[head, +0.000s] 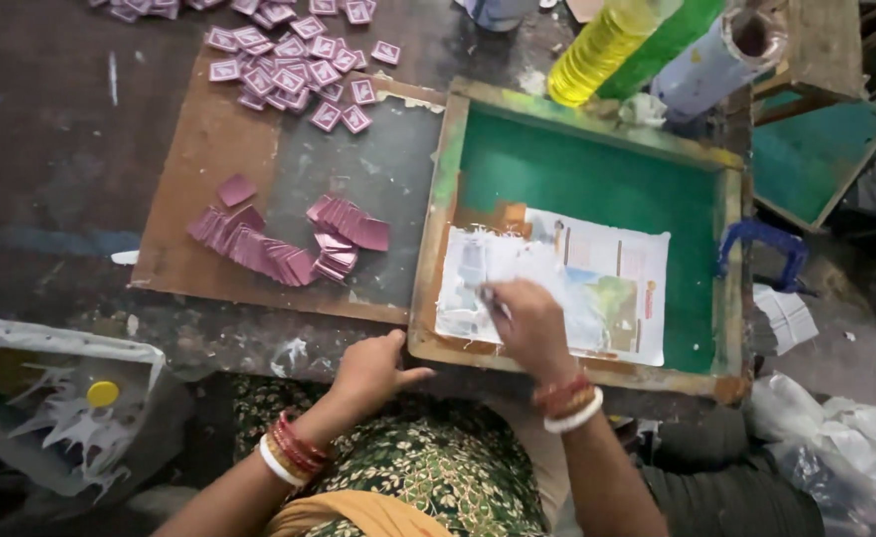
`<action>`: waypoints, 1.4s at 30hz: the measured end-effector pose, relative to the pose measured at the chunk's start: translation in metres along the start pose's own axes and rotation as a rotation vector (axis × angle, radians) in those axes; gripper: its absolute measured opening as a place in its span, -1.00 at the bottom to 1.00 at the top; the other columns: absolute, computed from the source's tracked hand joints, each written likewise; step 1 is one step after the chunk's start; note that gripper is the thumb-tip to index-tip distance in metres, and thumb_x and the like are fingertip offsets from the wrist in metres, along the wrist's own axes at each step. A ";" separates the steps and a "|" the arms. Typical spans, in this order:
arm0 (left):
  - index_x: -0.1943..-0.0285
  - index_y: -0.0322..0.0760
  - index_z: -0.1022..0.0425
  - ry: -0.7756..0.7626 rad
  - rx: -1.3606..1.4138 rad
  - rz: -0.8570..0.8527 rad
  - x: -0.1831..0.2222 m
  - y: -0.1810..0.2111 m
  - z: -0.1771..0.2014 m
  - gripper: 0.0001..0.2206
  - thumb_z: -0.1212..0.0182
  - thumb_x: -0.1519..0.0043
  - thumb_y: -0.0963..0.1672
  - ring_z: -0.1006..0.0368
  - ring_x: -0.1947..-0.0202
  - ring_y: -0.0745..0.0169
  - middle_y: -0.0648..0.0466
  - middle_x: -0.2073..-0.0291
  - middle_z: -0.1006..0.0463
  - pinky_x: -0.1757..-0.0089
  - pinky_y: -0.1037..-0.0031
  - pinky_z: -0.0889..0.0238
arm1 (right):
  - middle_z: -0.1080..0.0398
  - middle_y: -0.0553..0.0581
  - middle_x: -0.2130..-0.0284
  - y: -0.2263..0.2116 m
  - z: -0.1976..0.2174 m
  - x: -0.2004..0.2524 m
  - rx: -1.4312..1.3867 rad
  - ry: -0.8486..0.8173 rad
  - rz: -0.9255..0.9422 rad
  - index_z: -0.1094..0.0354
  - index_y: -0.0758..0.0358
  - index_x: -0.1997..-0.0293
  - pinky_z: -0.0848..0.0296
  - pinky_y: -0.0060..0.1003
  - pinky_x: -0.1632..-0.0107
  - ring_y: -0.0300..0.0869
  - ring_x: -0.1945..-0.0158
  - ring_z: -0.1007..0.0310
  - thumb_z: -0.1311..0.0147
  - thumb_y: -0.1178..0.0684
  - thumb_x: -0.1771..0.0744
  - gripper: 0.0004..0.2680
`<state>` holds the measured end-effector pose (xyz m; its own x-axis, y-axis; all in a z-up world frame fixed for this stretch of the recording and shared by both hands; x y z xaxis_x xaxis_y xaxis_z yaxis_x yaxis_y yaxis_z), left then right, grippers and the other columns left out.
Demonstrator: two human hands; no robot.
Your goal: Manually screen printing white ink onto small purple labels using a screen frame.
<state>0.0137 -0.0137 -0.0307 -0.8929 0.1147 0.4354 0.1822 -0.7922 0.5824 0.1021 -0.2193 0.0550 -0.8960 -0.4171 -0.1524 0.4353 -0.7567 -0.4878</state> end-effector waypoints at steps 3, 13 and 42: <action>0.26 -0.31 -0.53 0.190 -0.061 -0.168 -0.014 -0.013 -0.012 -0.62 -0.45 0.00 0.05 -0.55 0.28 -0.23 -0.14 0.39 -0.62 0.24 0.04 -0.39 | -0.58 0.16 0.27 0.007 -0.008 -0.045 0.021 -0.042 0.082 -0.54 0.15 0.09 -0.40 0.04 -0.14 0.01 0.20 -0.56 -0.18 0.14 -0.31 -0.88; 0.33 -0.24 -0.61 0.086 -0.105 -0.077 -0.022 -0.006 0.010 -0.59 -0.53 0.11 0.09 -0.56 0.31 -0.17 -0.15 0.40 -0.62 0.22 0.10 -0.41 | -0.56 0.16 0.00 -0.015 -0.039 0.058 0.043 0.072 0.180 -0.53 0.08 -0.05 -0.21 0.09 -0.38 -0.05 -0.09 -0.56 -0.14 0.18 -0.32 -0.79; 0.24 -0.33 -0.64 0.694 0.419 -0.114 -0.127 -0.025 0.121 -0.81 -0.32 -0.21 -0.08 -0.54 0.20 0.04 -0.08 0.30 -0.60 0.10 0.30 -0.39 | -0.46 0.32 0.21 0.054 0.111 0.136 0.052 1.231 0.045 -0.29 0.47 -0.06 -0.54 -0.25 0.12 -0.06 0.17 -0.53 -0.13 -0.07 -0.56 -0.71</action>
<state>0.1725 0.0634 -0.0177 -0.9419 -0.3248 -0.0856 0.0912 -0.4925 0.8655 0.0134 -0.3731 0.1034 -0.3538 0.2873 -0.8901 0.4457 -0.7849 -0.4305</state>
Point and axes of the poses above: each hand's wrist, its own x-axis away from the middle knuckle, its own z-axis out of the back of the hand, y = z × x, the point moved 4 cm from there along -x, towards the middle knuckle
